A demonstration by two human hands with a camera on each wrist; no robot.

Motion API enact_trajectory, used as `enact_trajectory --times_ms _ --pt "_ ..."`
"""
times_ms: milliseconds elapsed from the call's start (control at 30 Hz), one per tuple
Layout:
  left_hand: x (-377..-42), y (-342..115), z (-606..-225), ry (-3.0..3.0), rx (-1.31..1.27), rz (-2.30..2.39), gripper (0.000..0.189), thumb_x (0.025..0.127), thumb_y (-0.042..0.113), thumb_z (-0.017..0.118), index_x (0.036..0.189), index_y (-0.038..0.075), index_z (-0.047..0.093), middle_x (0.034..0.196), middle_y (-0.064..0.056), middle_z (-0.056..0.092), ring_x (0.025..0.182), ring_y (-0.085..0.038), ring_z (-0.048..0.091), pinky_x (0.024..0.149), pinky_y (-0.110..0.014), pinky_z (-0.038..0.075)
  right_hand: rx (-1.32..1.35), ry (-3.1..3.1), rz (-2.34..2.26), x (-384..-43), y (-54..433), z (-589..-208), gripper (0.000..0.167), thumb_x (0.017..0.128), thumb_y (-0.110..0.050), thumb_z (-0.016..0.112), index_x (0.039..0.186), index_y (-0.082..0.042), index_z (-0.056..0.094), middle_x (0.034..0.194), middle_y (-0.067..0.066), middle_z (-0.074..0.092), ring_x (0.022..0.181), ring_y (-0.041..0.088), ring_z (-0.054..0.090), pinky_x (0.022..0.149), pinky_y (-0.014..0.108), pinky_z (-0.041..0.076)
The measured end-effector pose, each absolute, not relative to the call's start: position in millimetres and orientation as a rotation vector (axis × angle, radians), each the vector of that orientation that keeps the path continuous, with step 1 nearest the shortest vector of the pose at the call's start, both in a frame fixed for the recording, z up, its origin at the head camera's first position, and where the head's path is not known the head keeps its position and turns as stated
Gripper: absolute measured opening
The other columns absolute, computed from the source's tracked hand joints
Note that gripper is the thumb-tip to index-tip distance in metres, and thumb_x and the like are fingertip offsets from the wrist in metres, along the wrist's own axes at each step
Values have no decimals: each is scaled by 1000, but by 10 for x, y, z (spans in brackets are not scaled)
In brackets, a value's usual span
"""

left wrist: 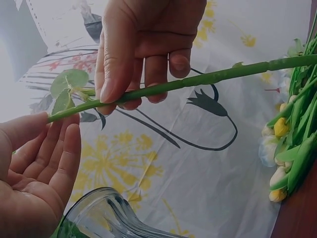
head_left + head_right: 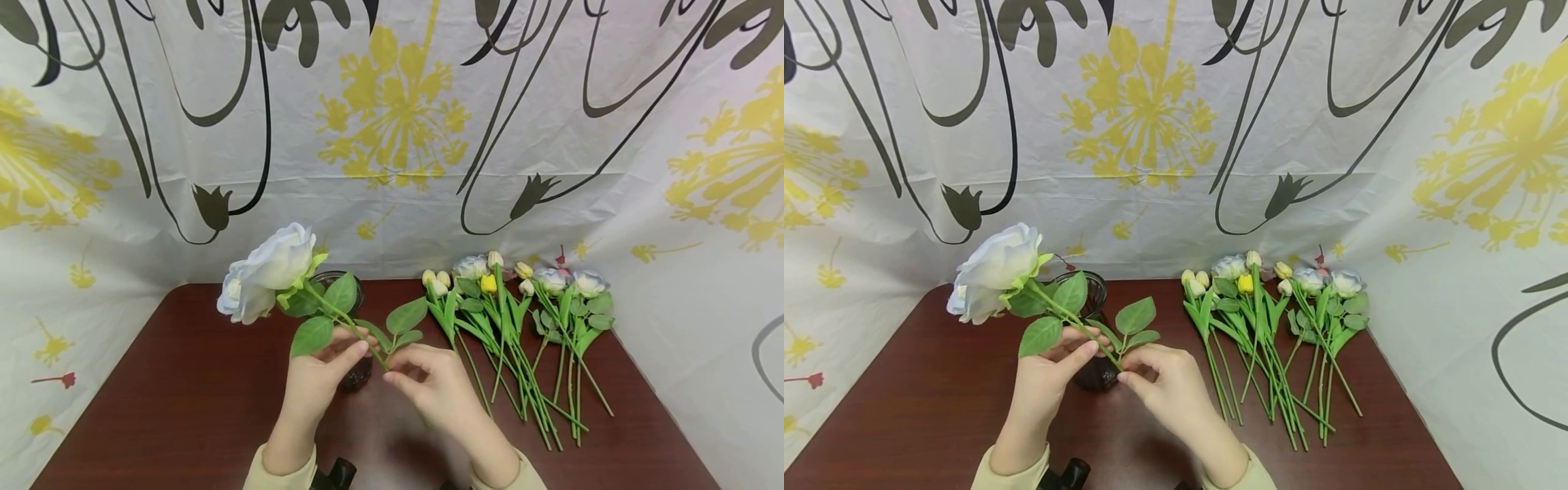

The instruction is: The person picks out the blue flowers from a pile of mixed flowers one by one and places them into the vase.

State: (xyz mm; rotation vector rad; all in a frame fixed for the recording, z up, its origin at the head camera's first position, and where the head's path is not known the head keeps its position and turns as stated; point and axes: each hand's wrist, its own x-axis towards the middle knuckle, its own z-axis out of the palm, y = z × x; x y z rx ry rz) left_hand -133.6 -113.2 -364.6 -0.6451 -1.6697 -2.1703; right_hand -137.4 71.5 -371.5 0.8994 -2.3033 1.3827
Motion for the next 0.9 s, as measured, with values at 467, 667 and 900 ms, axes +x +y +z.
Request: enact_trajectory --times_ms 467,667,900 --pt "-1333 -1239 -3605 -1634 -634 -2099 8 83 -14 64 90 -17 62 87 -9 69 79 -23 69 70 -35 57 1007 -2438 1433 -1568 834 -3801 17 82 1 69 94 -11 73 90 -4 70 71 6 60 60 26 52" --pt "-1340 -1304 -3600 -1616 -659 -2043 14 85 -13 63 94 -22 59 91 -8 70 81 -20 68 71 -36 56 858 -2502 1489 -1736 819 -3977 14 84 -2 71 96 -8 71 87 1 70 72 10 63 63 27 52" --pt "-1293 -1352 -3575 -1586 -614 -2066 12 85 -13 63 95 -20 61 91 -9 71 82 -20 68 72 -33 56 794 -2527 1581 -1894 751 -4256 29 80 -2 75 108 -7 67 89 4 70 74 12 65 65 28 54"
